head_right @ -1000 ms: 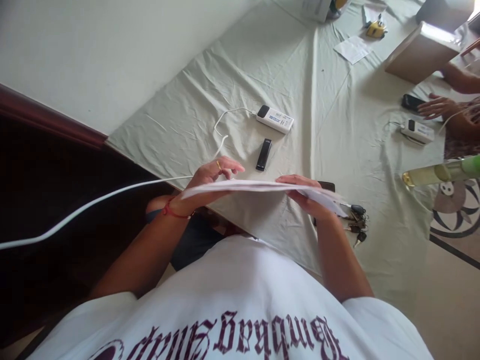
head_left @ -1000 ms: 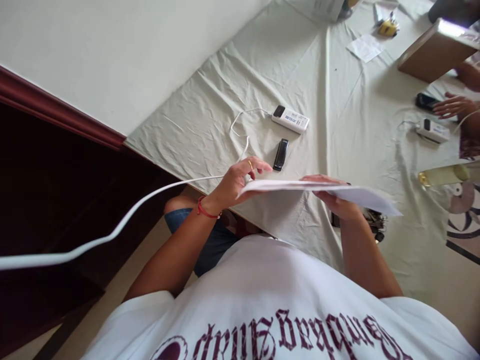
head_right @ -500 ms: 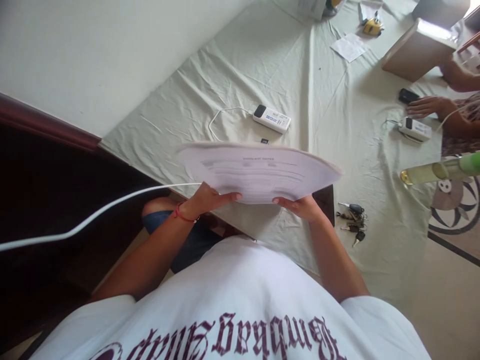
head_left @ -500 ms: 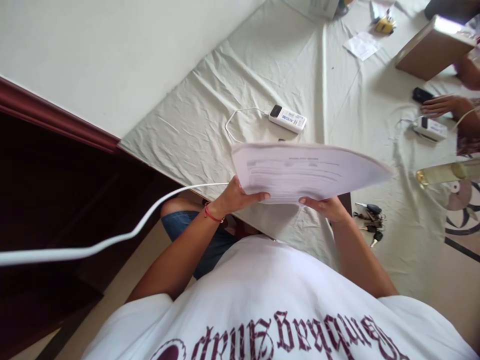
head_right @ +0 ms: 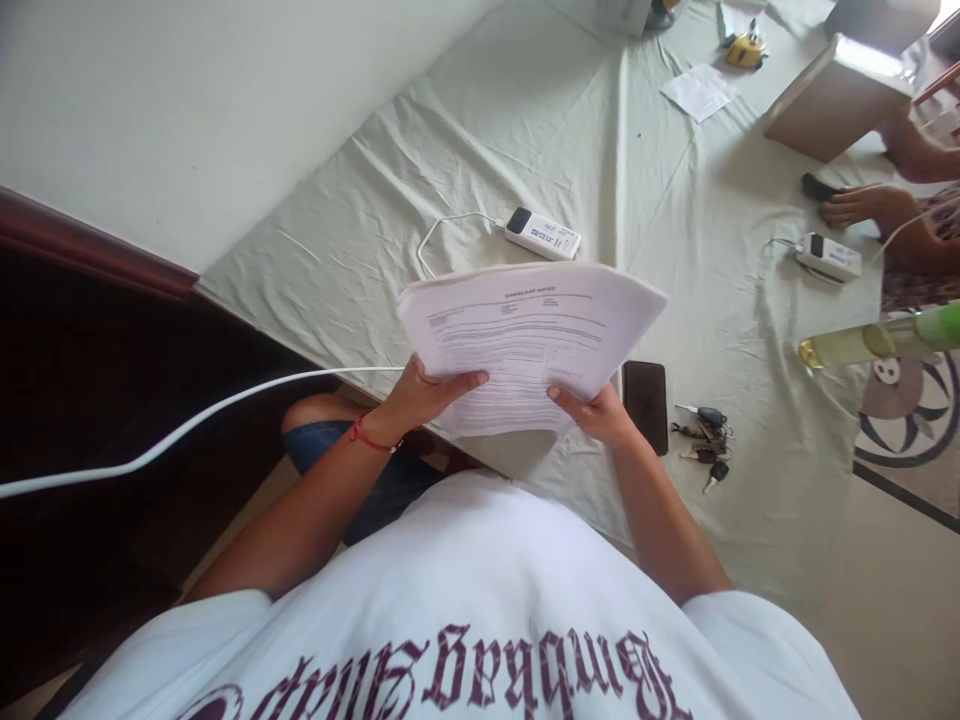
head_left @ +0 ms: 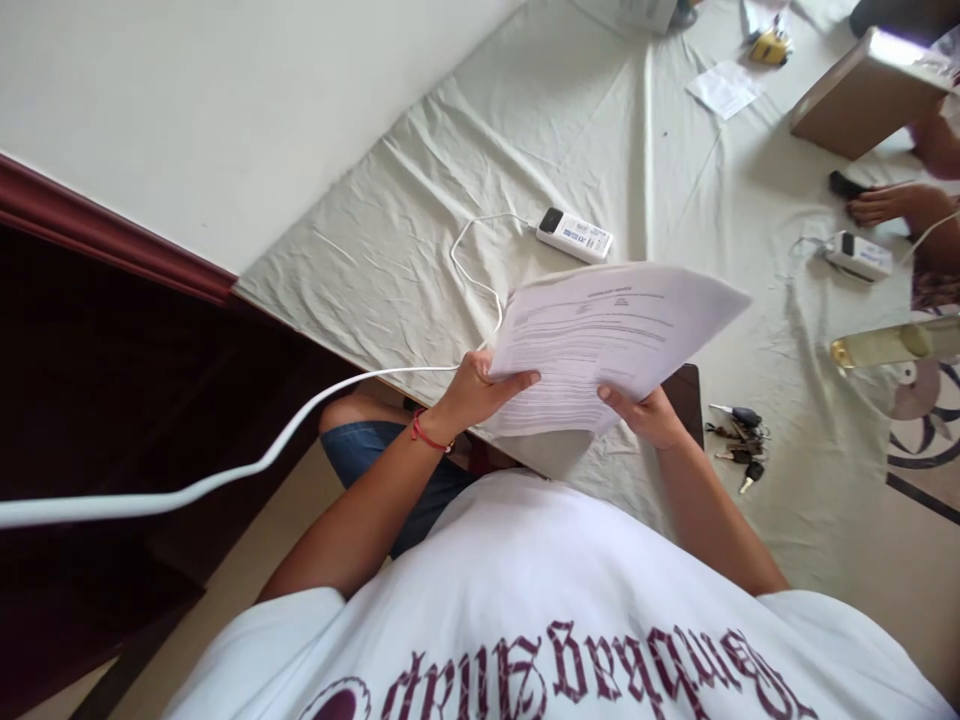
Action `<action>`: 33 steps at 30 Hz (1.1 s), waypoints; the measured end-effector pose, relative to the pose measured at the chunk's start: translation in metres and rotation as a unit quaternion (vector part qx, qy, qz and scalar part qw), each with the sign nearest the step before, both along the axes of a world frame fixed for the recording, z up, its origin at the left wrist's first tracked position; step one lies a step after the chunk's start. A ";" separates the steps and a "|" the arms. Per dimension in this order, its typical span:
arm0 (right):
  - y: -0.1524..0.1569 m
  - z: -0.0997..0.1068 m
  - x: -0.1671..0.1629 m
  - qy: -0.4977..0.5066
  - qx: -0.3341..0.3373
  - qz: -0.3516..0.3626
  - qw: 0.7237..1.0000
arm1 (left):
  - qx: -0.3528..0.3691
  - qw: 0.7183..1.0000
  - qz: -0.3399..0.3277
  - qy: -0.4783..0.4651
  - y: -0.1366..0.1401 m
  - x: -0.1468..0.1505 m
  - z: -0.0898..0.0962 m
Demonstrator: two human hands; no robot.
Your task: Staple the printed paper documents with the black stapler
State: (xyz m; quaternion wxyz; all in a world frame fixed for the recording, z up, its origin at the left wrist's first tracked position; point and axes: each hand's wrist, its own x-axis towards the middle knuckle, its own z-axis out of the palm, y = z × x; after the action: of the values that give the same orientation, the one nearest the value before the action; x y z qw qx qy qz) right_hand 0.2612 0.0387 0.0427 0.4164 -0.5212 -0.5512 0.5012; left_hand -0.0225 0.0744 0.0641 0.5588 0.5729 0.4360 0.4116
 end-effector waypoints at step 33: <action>-0.054 -0.020 -0.010 0.186 -0.351 -0.140 0.907 | -0.125 0.984 0.090 0.085 -0.015 0.024 -0.059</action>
State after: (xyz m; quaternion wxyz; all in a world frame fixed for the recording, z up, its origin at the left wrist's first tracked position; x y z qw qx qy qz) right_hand 0.2511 -0.0154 0.0228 0.3668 -0.6030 -0.1737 0.6868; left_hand 0.0018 0.0592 0.0056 0.5475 0.4896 0.5798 0.3527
